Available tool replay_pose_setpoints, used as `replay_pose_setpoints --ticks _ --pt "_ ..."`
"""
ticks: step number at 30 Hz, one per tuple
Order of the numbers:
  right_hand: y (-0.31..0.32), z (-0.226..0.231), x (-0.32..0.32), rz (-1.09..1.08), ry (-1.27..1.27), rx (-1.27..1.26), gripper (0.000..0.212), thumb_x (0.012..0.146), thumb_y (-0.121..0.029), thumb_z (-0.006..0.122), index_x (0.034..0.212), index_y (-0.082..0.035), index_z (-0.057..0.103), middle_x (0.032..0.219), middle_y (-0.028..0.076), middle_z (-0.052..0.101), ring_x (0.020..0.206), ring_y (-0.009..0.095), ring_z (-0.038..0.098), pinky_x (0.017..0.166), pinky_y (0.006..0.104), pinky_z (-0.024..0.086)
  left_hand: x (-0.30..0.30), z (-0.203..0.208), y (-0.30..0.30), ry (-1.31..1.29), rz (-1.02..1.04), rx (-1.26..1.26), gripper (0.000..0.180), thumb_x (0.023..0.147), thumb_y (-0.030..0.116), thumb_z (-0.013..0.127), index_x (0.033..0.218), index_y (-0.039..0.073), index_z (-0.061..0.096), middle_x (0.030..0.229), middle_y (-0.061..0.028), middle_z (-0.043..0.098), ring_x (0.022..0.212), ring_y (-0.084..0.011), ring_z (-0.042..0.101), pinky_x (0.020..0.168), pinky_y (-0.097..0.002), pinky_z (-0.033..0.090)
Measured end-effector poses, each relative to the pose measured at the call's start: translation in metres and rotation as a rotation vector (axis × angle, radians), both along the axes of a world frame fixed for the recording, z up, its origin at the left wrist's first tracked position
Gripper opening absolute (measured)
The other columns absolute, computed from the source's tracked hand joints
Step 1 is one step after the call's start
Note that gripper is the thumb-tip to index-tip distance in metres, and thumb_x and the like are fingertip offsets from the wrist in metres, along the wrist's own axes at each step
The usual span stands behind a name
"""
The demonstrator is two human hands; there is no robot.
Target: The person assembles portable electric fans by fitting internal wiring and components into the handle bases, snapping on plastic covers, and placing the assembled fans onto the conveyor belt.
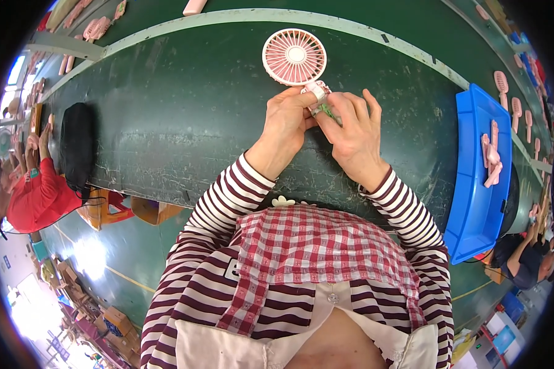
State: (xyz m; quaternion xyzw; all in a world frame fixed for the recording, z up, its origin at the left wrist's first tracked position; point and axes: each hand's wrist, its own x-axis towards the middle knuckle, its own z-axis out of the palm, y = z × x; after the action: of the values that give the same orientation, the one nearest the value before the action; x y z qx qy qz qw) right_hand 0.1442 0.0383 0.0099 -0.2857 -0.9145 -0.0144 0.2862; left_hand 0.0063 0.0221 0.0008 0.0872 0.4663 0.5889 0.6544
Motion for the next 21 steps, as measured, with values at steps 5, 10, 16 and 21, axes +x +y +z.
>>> replay_pose_setpoints --ticks 5,10,16,21 --pt "-0.007 0.007 -0.001 -0.052 -0.222 -0.002 0.031 0.068 -0.009 0.058 0.099 -0.008 0.061 0.116 0.01 0.047 0.109 0.025 0.046 0.095 0.0534 0.03 0.0 -0.001 -0.001 0.035 -0.025 -0.05 0.021 0.087 0.006 0.048 0.107 0.001 0.055 0.097 -0.0064 0.06 0.083 -0.0153 0.059 0.07 -0.0299 0.049" --pt "-0.003 0.015 0.002 -0.021 -0.341 -0.047 0.032 0.069 -0.011 0.058 0.101 -0.008 0.059 0.118 0.011 0.045 0.109 0.026 0.045 0.095 0.0555 0.029 0.002 -0.001 -0.003 0.091 -0.085 -0.039 0.021 0.086 0.005 0.051 0.105 0.0 0.057 0.095 -0.0063 0.061 0.082 -0.0149 0.059 0.07 -0.0296 0.05" --pt "-0.003 0.015 0.003 -0.003 -0.304 -0.151 0.032 0.068 -0.011 0.06 0.1 -0.009 0.059 0.119 0.011 0.045 0.105 0.025 0.048 0.097 0.0528 0.03 0.004 0.007 -0.006 0.105 -0.022 0.066 0.012 0.083 0.005 0.057 0.092 -0.002 0.061 0.081 -0.0073 0.062 0.066 -0.0143 0.06 0.059 -0.027 0.05" --pt "-0.003 0.011 0.016 0.093 -0.045 -0.055 0.031 0.067 -0.003 0.058 0.098 -0.006 0.059 0.113 0.013 0.052 0.096 0.026 0.055 0.096 0.0493 0.034 -0.007 -0.003 -0.004 0.123 -0.079 0.148 0.014 0.083 0.004 0.056 0.094 -0.003 0.06 0.083 -0.0081 0.062 0.07 -0.0144 0.061 0.061 -0.0267 0.051"
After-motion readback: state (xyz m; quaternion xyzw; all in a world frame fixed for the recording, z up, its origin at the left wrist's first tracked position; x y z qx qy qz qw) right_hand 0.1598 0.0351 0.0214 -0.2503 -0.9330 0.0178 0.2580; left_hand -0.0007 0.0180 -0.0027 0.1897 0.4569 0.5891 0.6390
